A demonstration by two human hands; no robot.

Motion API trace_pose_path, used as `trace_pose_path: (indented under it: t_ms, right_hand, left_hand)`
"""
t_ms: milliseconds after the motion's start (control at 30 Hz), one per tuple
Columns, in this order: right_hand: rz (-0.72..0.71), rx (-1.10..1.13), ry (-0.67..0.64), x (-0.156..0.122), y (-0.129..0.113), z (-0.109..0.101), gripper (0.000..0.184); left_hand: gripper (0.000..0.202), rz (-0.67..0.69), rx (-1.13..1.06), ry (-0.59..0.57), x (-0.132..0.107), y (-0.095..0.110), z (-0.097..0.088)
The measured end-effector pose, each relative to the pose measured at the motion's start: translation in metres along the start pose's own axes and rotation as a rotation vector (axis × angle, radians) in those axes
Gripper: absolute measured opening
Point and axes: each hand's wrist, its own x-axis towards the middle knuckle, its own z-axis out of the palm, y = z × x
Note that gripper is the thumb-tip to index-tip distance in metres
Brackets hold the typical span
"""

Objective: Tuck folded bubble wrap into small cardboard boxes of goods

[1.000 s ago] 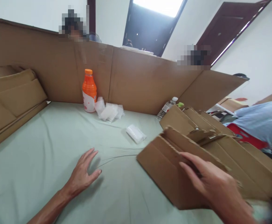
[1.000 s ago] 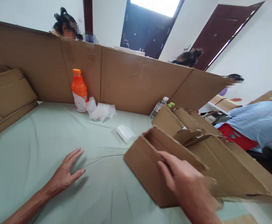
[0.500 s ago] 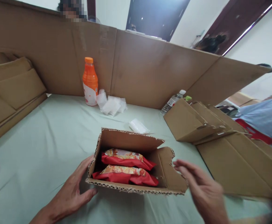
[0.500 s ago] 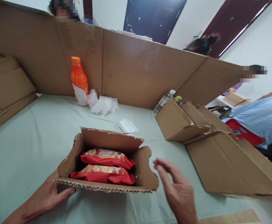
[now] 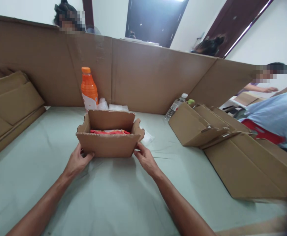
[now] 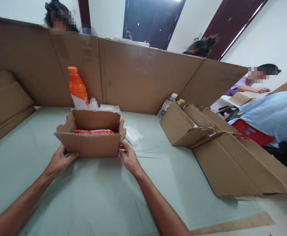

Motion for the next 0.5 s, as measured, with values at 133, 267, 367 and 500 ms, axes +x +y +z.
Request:
trace_pose_path:
  t_ms: [133,267,367,500]
  right_hand:
    - [-0.031,-0.057,0.048,0.018,0.017,0.002,0.042]
    - [-0.019,-0.222,0.201,0.016,0.043,-0.022,0.041]
    - [-0.018,-0.547,0.297,0.026,0.065,-0.036,0.046]
    - [-0.020,-0.735,0.329,0.044,0.082,-0.040,0.029]
  left_hand:
    - [0.055,-0.009,0.027,0.047,0.011,-0.011,0.005]
    - [0.052,0.000,0.057,0.016,0.007,-0.027,0.008]
    - [0.052,0.005,0.063,0.022,0.006,-0.030,0.009]
    - [0.052,0.014,0.094,0.045,0.005,-0.028,0.012]
